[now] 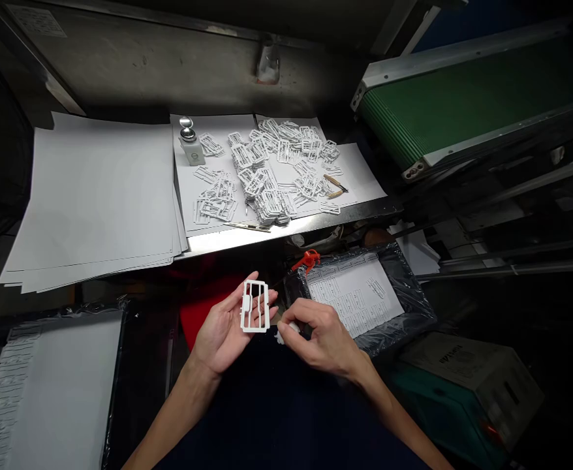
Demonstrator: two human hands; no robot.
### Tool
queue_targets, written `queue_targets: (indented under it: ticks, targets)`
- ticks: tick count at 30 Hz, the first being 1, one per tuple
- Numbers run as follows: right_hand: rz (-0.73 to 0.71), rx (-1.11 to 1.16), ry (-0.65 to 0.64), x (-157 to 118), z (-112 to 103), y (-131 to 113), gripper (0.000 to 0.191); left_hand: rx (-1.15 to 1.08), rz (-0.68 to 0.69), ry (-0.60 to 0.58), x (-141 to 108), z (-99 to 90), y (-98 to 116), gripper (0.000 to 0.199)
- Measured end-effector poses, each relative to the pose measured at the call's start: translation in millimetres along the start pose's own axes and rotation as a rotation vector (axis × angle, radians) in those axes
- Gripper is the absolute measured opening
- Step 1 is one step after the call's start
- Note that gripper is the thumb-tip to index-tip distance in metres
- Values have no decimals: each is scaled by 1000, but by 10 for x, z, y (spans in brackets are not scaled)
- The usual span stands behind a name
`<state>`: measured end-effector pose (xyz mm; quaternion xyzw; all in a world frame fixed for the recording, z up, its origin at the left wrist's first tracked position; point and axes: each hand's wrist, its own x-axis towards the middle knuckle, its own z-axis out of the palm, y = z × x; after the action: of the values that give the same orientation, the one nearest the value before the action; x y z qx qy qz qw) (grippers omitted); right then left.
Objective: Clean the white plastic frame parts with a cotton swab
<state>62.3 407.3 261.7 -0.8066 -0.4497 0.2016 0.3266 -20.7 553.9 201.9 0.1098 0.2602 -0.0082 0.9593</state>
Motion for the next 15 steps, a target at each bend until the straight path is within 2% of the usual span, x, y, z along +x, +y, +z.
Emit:
queue_targets:
  ticks: [4, 7, 12, 15]
  targets:
    - [47, 28, -78, -6, 30, -13, 7, -20, 0, 78, 3, 15, -5, 32]
    - [79, 65, -121, 8, 79, -23, 22, -94, -14, 148, 9, 45, -11, 19]
    - [161, 157, -53, 66, 155, 0, 12, -158, -30, 206, 2, 60, -64, 15]
    - [203, 213, 3, 105, 160, 26, 14, -172, -48, 166, 8, 36, -107, 18]
